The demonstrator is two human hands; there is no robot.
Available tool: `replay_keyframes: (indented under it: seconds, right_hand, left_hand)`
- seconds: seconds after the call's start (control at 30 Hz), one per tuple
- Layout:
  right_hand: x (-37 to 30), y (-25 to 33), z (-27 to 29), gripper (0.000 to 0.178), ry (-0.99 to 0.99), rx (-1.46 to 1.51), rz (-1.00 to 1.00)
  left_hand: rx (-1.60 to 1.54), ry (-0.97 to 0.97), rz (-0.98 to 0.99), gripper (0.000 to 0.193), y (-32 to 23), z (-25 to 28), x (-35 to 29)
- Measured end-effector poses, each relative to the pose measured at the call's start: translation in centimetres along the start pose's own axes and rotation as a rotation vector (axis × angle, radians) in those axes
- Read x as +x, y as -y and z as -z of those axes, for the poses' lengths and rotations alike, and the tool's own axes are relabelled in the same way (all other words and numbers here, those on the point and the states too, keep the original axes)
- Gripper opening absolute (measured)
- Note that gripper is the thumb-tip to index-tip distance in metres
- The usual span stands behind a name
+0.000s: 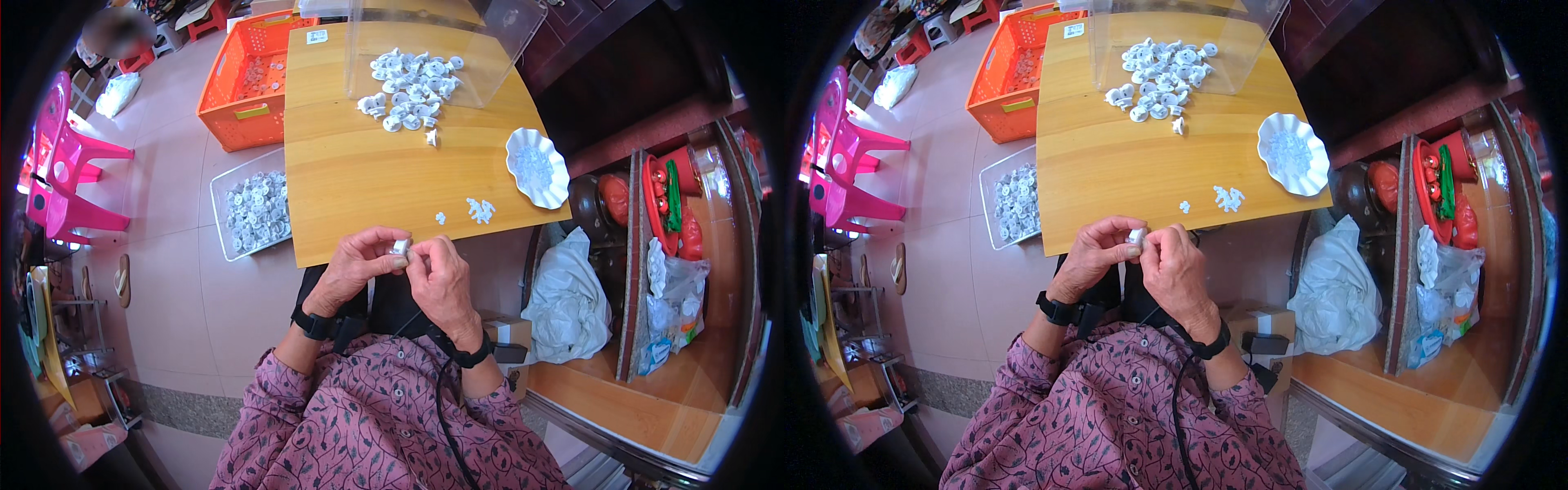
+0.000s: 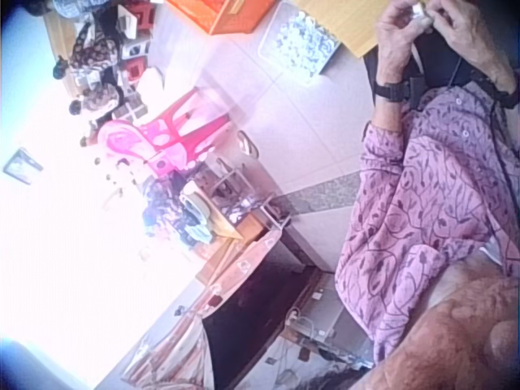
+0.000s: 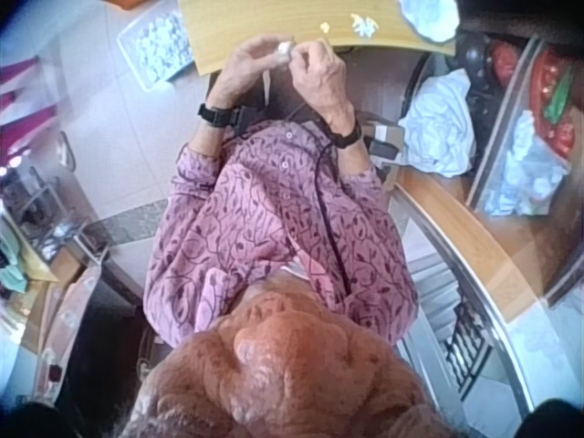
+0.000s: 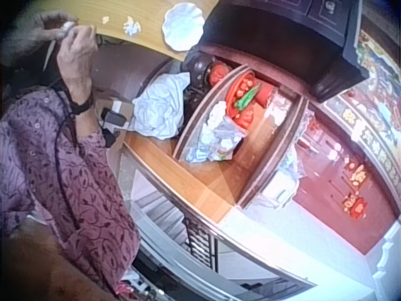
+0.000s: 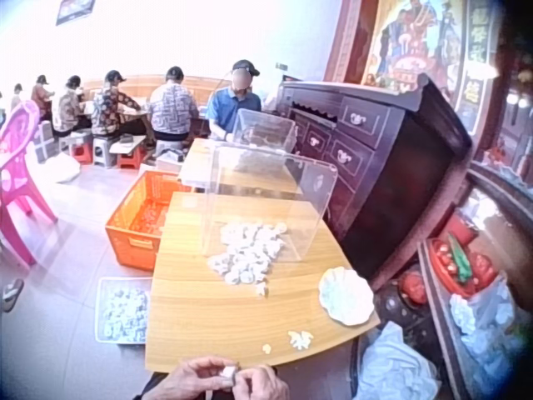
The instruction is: Assembling small white plastic components at a workshop table.
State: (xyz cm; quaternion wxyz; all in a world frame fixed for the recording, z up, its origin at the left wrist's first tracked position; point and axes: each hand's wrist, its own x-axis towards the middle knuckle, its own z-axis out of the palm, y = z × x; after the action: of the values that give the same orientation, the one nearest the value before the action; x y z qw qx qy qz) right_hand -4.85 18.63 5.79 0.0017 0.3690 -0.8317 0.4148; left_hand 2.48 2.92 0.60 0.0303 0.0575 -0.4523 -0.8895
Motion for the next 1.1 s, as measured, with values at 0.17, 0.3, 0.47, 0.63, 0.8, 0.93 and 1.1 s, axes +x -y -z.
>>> replay_keyframes:
  seconds: [0.17,0.3,0.47,0.63,0.8,0.93,1.1]
  right_hand:
    - [-0.03,0.00,-0.04,0.012,-0.011,-0.001,-0.003]
    - [-0.03,0.07,-0.10,0.012,-0.022,0.024,-0.012]
    - [-0.04,0.25,-0.20,0.012,-0.037,0.081,-0.036]
    - [0.05,0.57,-0.16,0.011,-0.035,0.120,-0.050]
    - [-0.04,0.49,-0.32,0.011,-0.034,0.131,-0.050]
    - [-0.05,0.29,-0.41,0.011,-0.035,0.131,-0.028]
    - [-0.09,0.37,-0.37,0.011,-0.015,0.144,-0.058]
  left_hand:
    - [0.018,-0.004,0.014,0.035,-0.48,-0.37,-0.08]
    - [0.021,-0.001,0.010,0.035,-0.57,-0.50,-0.11]
    - [-0.003,-0.005,-0.004,0.033,-0.57,-0.64,-0.06]
    - [-0.001,-0.011,-0.005,0.033,-0.74,-0.67,-0.15]
    - [-0.010,-0.009,0.005,0.034,-0.45,-0.29,-0.13]
    - [-0.008,-0.020,0.017,0.033,-0.53,-0.32,-0.17]
    - [0.008,-0.029,0.033,0.033,-0.23,-0.10,-0.13]
